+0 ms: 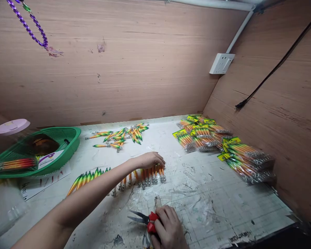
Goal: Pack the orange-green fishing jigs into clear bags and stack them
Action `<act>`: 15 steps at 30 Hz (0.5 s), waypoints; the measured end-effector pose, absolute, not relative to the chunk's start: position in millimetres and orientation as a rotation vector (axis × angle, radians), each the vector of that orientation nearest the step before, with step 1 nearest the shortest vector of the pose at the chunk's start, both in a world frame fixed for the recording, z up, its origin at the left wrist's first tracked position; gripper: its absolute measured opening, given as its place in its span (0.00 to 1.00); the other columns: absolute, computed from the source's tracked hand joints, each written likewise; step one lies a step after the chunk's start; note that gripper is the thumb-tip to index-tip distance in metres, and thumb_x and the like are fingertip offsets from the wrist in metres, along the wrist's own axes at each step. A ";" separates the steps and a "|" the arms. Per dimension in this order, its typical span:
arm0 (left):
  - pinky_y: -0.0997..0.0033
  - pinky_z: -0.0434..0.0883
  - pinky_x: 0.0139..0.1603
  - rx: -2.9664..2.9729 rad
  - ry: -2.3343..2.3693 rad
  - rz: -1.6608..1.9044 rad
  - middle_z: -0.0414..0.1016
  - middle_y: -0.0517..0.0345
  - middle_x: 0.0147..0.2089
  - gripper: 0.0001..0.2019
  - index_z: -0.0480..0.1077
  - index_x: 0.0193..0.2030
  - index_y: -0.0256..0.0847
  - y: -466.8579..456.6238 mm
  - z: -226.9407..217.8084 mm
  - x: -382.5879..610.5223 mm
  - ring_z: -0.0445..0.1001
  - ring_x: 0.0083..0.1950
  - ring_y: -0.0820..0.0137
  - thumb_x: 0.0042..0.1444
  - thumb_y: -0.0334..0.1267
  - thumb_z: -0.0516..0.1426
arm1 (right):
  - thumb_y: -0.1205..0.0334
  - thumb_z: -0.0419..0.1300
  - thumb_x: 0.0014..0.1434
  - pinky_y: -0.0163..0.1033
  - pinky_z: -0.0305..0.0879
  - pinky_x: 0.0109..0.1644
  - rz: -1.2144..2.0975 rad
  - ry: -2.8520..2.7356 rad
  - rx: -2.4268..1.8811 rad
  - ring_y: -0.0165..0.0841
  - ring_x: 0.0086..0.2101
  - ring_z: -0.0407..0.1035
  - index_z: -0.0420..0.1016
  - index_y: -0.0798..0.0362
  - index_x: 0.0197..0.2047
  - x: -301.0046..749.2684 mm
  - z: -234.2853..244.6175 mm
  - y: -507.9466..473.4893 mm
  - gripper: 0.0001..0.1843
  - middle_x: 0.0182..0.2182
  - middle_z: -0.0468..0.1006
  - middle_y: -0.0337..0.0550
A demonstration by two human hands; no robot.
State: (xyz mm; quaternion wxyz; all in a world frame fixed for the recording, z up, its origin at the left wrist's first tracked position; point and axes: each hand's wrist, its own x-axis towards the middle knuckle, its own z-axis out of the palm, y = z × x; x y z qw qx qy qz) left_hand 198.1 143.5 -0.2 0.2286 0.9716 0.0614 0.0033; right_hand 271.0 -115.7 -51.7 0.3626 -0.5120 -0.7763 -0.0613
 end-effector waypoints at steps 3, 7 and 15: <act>0.52 0.61 0.64 2.631 0.207 0.068 0.79 0.59 0.54 0.28 0.79 0.42 0.49 142.8 0.5 192.4 0.72 0.60 0.62 0.46 0.14 0.51 | 0.70 0.52 0.54 0.43 0.68 0.37 -0.151 -1.994 -1.321 0.39 0.35 0.68 0.69 0.52 0.35 269.0 -48.3 -116.0 0.07 0.35 0.76 0.49; 0.53 0.63 0.63 2.579 0.356 0.243 0.75 0.49 0.59 0.22 0.77 0.47 0.44 128.8 5.4 181.0 0.69 0.63 0.60 0.52 0.19 0.52 | 0.71 0.52 0.54 0.43 0.69 0.38 -0.145 -1.956 -1.364 0.38 0.35 0.68 0.69 0.52 0.36 266.4 -43.9 -119.4 0.08 0.35 0.75 0.48; 0.58 0.70 0.56 2.439 0.888 0.629 0.78 0.47 0.50 0.14 0.76 0.46 0.41 122.8 22.5 88.8 0.74 0.54 0.61 0.61 0.33 0.50 | 0.56 0.54 0.56 0.50 0.64 0.32 -0.599 -1.530 -2.179 0.46 0.32 0.66 0.67 0.51 0.30 373.1 -13.9 -129.8 0.09 0.33 0.71 0.54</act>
